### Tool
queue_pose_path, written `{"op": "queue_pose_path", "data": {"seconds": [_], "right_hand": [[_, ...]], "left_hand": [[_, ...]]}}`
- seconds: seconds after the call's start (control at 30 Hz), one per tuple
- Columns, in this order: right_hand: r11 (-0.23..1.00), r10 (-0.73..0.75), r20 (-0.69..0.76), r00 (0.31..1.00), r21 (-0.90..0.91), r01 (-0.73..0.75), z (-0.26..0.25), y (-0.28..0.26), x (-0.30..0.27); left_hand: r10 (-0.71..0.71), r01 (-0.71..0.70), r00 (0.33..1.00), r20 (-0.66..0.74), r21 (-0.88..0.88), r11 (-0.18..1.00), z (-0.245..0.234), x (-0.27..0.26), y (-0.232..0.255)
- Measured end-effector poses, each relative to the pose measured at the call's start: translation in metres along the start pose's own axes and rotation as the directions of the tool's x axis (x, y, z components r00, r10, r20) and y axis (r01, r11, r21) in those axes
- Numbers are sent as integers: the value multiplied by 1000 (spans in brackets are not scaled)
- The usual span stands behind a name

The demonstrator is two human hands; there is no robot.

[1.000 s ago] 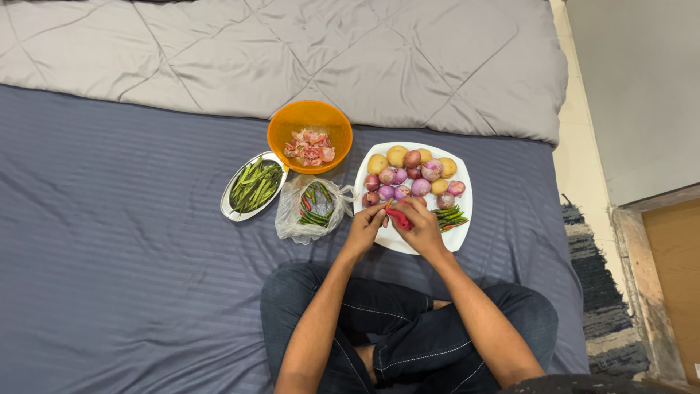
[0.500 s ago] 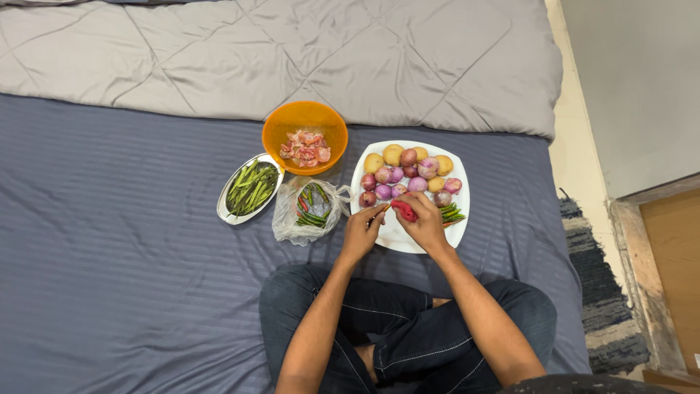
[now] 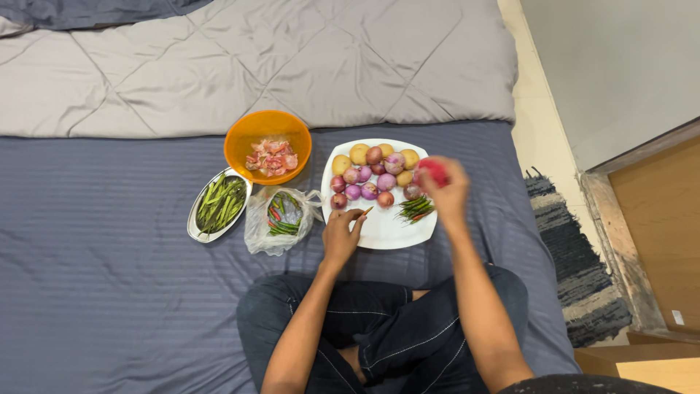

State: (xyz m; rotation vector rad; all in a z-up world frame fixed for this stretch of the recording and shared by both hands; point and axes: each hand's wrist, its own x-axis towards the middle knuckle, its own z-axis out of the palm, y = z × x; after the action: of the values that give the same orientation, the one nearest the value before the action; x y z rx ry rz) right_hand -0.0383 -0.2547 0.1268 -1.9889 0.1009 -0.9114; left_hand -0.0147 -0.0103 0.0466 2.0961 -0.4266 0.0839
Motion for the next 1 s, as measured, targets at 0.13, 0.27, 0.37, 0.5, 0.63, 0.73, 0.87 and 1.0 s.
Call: {"op": "queue_pose_path", "data": {"seconds": [0.13,0.27,0.37,0.5,0.63,0.73,0.87,1.0], "right_hand": [[915,319,-145,937,306,-264,-46,6,17],[848,390,-223,893,464,-255,-61,17,21],[803,405,-197,893,544,-244,-57,24,25],[820,388,-208,898,522,-233,-58,26,26],[813,403,-213,890,530,-241,-62,27,26],[804,410,-206,888,542,-245,-63,29,26],[753,468,-117,876,572,-325,-57,35,23],[693,433,6,901,637,-337,-45,37,20]], "left_hand": [[138,-133,990,-27,133,982,38,11,23],[218,-224,975,50,168,960,76,21,43],[263,-265,964,37,107,958,93,25,52],[282,-290,957,68,181,940,121,32,66],[345,-368,930,130,292,883,151,34,63],[350,-377,926,140,345,860,163,28,61],[367,-367,928,63,326,871,146,17,71],[386,-351,920,-67,298,888,97,3,57]]}}
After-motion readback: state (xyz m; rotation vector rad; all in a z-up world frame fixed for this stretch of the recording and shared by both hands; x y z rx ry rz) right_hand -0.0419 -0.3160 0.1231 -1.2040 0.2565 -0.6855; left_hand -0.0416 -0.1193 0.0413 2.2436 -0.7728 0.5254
